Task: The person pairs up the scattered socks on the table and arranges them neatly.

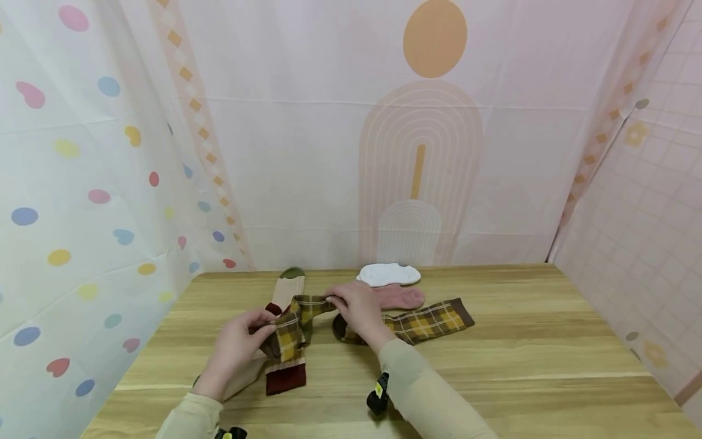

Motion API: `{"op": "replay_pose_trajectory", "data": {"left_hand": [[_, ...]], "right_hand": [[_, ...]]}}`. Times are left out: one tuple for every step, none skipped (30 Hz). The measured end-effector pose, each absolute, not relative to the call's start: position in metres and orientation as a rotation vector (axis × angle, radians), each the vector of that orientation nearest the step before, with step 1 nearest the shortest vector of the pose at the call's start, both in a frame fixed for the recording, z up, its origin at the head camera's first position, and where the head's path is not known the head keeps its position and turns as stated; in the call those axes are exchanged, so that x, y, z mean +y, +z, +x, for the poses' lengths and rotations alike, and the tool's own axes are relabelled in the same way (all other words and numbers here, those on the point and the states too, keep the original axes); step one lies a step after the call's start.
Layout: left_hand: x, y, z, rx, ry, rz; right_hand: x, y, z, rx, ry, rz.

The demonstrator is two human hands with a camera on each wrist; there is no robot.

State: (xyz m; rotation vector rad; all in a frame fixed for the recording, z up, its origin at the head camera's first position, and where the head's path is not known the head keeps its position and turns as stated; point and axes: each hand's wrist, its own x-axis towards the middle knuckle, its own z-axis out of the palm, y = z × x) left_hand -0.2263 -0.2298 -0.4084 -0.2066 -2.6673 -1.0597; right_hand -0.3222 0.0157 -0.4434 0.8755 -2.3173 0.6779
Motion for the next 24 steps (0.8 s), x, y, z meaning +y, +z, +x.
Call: {"op": "replay_pose_trajectory", "data": {"left_hand": [[-0.231,-0.407,-0.226,-2.647,-1.091,-0.204],[-0.232,-0.405,-0.226,-2.623,-1.119,-0.195],[-0.233,-0.404,-0.227,-2.599,-1.138,-0.184],[-0.234,-0.403,-0.227,-2.576,-1.163,-0.173],[-0.236,-0.401,-0.227,-2.555,-1.195,-0.163],[-0.236,-0.4,-0.227,-2.535,-1.229,-0.154],[-0.237,-0.398,-0.226,-2.521,-1.252,-0.143],[-0.238,-0.397,-0.226,-2.512,-1.271,-0.129],[-0.238,-0.396,-0.226,-2.501,-1.312,-0.118],[-0.239,-0.395,-0.225,-2.491,-1.362,-0.106],[-0.239,-0.394,-0.225,-2.483,-1.412,-0.089],[-0.239,-0.393,-0.225,-2.469,-1.469,-0.071],[-0.239,-0.393,-0.226,-2.457,-1.521,-0.055],[-0.238,-0.393,-0.227,-2.44,-1.57,-0.038],[-0.238,-0.393,-0.228,-2.423,-1.613,-0.025],[-0.237,-0.393,-0.229,-2.409,-1.642,-0.015],[-0.237,-0.393,-0.23,-2.394,-1.666,-0.011],[-0.236,-0.393,-0.23,-2.382,-1.684,-0.014],[-0.236,-0.393,-0.231,-2.375,-1.689,-0.017],[-0.235,-0.393,-0.231,-2.367,-1.698,-0.022],[-0.234,-0.394,-0.232,-2.358,-1.712,-0.027],[-0.233,-0.394,-0.232,-2.348,-1.726,-0.032],[-0.233,-0.394,-0.232,-2.339,-1.74,-0.035],[-0.232,-0.394,-0.232,-2.332,-1.759,-0.037]], "right_hand": [[0.018,-0.442,-0.322,-2.293,0.694,0.888],[0.021,-0.44,-0.322,-2.271,0.704,0.895],[0.023,-0.438,-0.322,-2.253,0.719,0.901],[0.026,-0.436,-0.322,-2.238,0.728,0.902],[0.029,-0.434,-0.322,-2.226,0.739,0.903],[0.032,-0.431,-0.321,-2.219,0.753,0.904],[0.035,-0.429,-0.32,-2.215,0.756,0.902],[0.038,-0.427,-0.32,-2.211,0.762,0.903],[0.041,-0.425,-0.319,-2.211,0.767,0.906],[0.044,-0.423,-0.319,-2.21,0.769,0.913],[0.047,-0.42,-0.318,-2.206,0.776,0.926],[0.05,-0.418,-0.317,-2.206,0.778,0.937],[0.054,-0.416,-0.317,-2.203,0.784,0.948],[0.058,-0.414,-0.316,-2.198,0.793,0.958],[0.062,-0.412,-0.316,-2.197,0.803,0.966],[0.066,-0.409,-0.316,-2.198,0.813,0.975],[0.07,-0.407,-0.315,-2.199,0.823,0.983],[0.074,-0.405,-0.315,-2.204,0.83,0.984],[0.079,-0.404,-0.315,-2.212,0.836,0.983],[0.083,-0.401,-0.314,-2.224,0.836,0.977],[0.087,-0.399,-0.314,-2.239,0.839,0.971],[0.091,-0.397,-0.313,-2.25,0.834,0.963],[0.094,-0.395,-0.312,-2.26,0.825,0.949],[0.098,-0.393,-0.311,-2.273,0.82,0.938]]}}
